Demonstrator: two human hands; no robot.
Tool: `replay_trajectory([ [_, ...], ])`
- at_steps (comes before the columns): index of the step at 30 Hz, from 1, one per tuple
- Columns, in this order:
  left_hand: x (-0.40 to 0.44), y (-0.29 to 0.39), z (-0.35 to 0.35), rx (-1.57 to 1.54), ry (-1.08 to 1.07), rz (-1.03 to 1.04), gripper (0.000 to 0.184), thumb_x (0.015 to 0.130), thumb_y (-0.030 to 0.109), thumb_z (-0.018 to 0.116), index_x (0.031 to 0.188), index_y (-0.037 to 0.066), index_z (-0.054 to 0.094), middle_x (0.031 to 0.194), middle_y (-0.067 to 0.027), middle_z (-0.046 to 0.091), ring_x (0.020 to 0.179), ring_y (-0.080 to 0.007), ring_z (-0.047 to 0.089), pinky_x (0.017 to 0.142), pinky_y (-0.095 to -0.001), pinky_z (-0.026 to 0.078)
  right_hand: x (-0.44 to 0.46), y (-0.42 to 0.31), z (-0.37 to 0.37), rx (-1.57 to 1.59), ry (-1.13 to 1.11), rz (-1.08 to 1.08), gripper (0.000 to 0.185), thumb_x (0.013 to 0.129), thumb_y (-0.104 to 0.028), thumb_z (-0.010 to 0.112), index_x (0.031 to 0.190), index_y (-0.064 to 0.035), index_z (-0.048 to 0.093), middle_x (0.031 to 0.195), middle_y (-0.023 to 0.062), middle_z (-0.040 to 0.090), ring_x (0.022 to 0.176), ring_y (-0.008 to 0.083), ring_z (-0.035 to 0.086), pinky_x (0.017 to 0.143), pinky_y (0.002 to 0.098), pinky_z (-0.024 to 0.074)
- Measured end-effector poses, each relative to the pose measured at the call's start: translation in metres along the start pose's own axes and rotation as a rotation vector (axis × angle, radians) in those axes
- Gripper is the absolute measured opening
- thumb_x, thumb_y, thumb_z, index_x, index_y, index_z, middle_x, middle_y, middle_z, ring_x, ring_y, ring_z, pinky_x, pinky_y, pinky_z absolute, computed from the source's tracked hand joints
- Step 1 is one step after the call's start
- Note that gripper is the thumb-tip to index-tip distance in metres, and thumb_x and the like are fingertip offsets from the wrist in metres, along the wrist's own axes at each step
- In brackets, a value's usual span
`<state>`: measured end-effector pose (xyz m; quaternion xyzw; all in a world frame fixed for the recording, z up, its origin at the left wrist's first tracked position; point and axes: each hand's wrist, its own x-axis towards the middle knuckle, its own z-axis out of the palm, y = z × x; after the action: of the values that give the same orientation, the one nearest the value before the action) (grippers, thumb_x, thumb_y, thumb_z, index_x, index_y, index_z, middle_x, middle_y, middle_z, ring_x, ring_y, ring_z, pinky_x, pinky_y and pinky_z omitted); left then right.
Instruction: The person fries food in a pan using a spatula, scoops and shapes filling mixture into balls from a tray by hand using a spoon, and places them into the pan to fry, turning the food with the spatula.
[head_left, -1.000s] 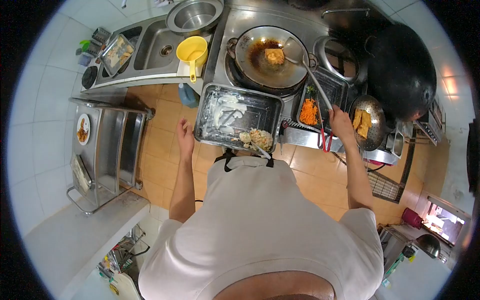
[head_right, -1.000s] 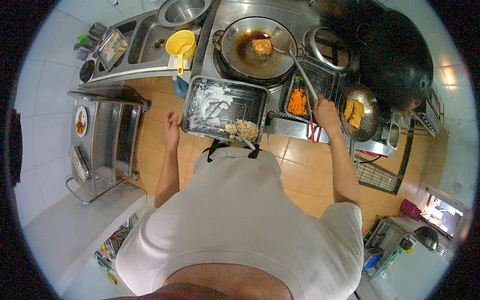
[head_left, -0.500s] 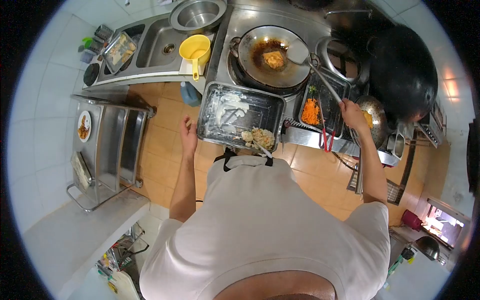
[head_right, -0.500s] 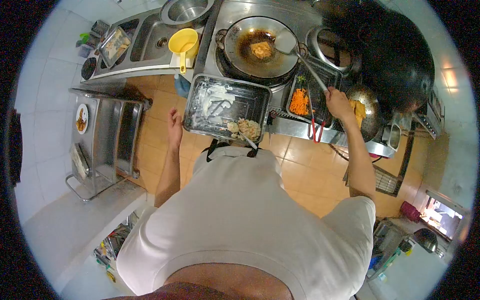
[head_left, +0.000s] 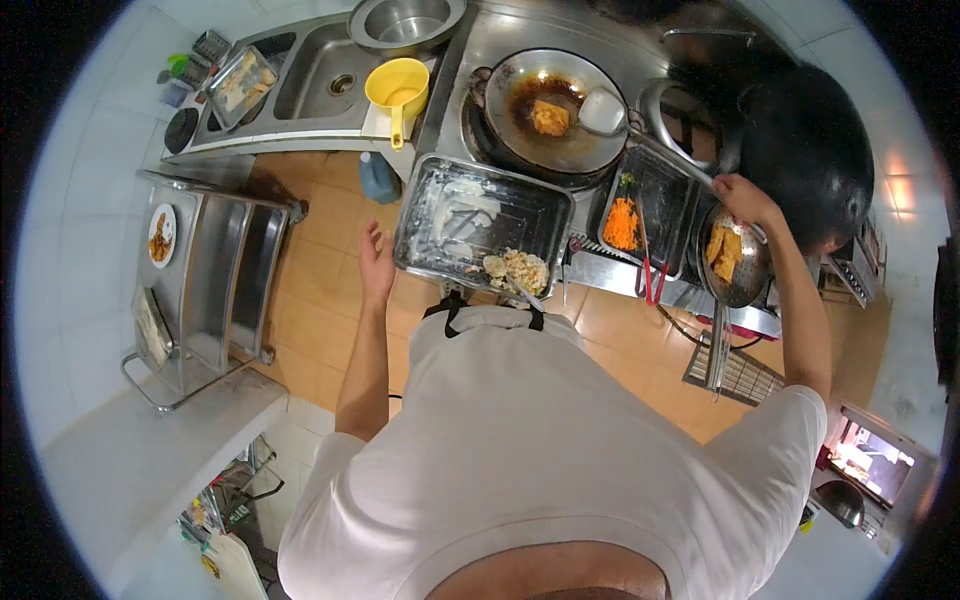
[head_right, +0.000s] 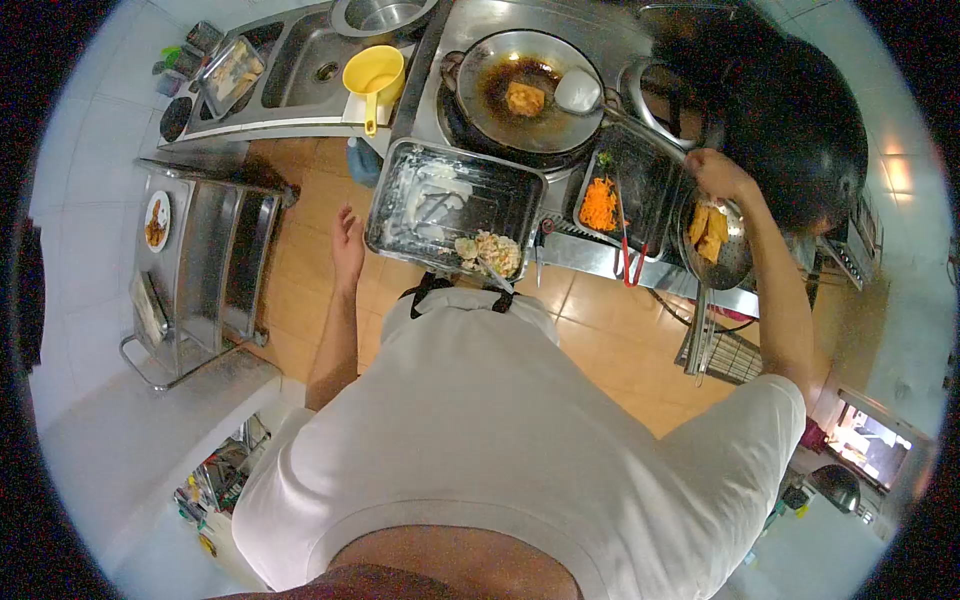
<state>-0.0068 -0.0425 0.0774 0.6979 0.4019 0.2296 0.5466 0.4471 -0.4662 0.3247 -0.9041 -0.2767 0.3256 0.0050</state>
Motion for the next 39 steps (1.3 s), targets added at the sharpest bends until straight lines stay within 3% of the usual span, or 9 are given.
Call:
replay_trajectory([
  [10,0.007,-0.005,-0.008,0.172,-0.035,0.205,0.045,0.092,0.019,0.060,0.132,0.002,0.047,0.129,-0.0177,0.051,0.121,-0.0286,0.049,0.101,-0.0364,0.038,0.031,0.025,-0.009,0.073,-0.110,0.107,0.037,0.099,-0.026,0.036,0.122,-0.0055,0.056,0.065,0.0101,0.058,0.042,0.0180,0.056,0.038,0.0332,0.0488],
  [14,0.015,-0.020,-0.004,-0.154,-0.072,-0.210,0.048,0.095,0.025,0.057,0.135,0.003,0.043,0.122,-0.0137,0.053,0.115,-0.0237,0.051,0.098,-0.0341,0.040,0.037,0.041,0.007,0.084,-0.085,0.075,0.038,0.098,-0.024,0.036,0.125,-0.0067,0.057,0.063,0.0097,0.058,0.042,0.0174,0.056,0.038,0.0319,0.0488],
  [16,0.010,0.017,-0.004,-0.206,-0.131,-0.407,0.051,0.096,0.029,0.055,0.137,0.003,0.040,0.119,-0.0116,0.054,0.111,-0.0206,0.051,0.096,-0.0321,0.040,0.037,0.052,0.013,0.069,-0.071,0.042,0.038,0.098,-0.024,0.037,0.126,-0.0084,0.057,0.061,0.0097,0.058,0.042,0.0171,0.057,0.037,0.0311,0.0480],
  [19,0.023,-0.012,0.001,-0.195,-0.178,-0.322,0.055,0.097,0.033,0.053,0.140,0.004,0.036,0.118,-0.0103,0.053,0.107,-0.0181,0.051,0.094,-0.0304,0.041,0.032,0.050,0.013,0.070,-0.101,0.058,0.039,0.098,-0.026,0.038,0.128,-0.0110,0.057,0.064,0.0101,0.059,0.046,0.0172,0.060,0.038,0.0325,0.0480],
  [22,0.027,-0.023,0.003,-0.144,-0.177,-0.254,0.055,0.098,0.033,0.051,0.142,0.004,0.035,0.118,-0.0104,0.053,0.107,-0.0188,0.052,0.093,-0.0308,0.041,0.026,0.037,0.013,0.066,0.033,0.157,0.039,0.097,-0.029,0.040,0.126,-0.0097,0.058,0.075,0.0139,0.065,0.049,0.0224,0.063,0.047,0.0382,0.0516],
  [28,0.027,-0.017,0.005,-0.160,-0.185,-0.308,0.055,0.099,0.032,0.049,0.144,0.006,0.032,0.126,-0.0136,0.052,0.114,-0.0215,0.051,0.097,-0.0329,0.041,0.072,0.069,0.011,-0.265,0.410,-0.108,0.038,0.096,-0.034,0.045,0.110,-0.0060,0.066,0.095,0.0210,0.068,0.083,0.0343,0.067,0.080,0.0429,0.0517],
  [31,0.022,-0.015,0.002,-0.228,-0.173,-0.354,0.056,0.099,0.034,0.049,0.145,0.008,0.031,0.132,-0.0157,0.050,0.118,-0.0231,0.050,0.099,-0.0336,0.040,0.073,0.049,-0.014,-0.170,0.186,-0.025,0.037,0.096,-0.035,0.047,0.106,-0.0072,0.069,0.100,0.0196,0.068,0.098,0.0326,0.065,0.086,0.0421,0.0499],
  [38,0.015,-0.005,0.002,-0.220,-0.167,-0.388,0.058,0.099,0.036,0.048,0.147,0.009,0.029,0.137,-0.0171,0.046,0.124,-0.0250,0.047,0.102,-0.0348,0.039,0.107,0.083,0.036,0.077,0.125,-0.136,0.033,0.093,-0.032,0.057,0.113,-0.0080,0.069,0.100,0.0157,0.070,0.092,0.0273,0.066,0.083,0.0381,0.0501],
  [39,0.016,-0.010,0.002,-0.231,-0.170,-0.384,0.058,0.099,0.036,0.048,0.147,0.009,0.029,0.137,-0.0171,0.046,0.124,-0.0251,0.047,0.102,-0.0348,0.039,0.100,0.071,0.040,0.131,0.078,-0.017,0.034,0.093,-0.032,0.057,0.113,-0.0075,0.069,0.099,0.0157,0.070,0.091,0.0271,0.066,0.083,0.0379,0.0502],
])
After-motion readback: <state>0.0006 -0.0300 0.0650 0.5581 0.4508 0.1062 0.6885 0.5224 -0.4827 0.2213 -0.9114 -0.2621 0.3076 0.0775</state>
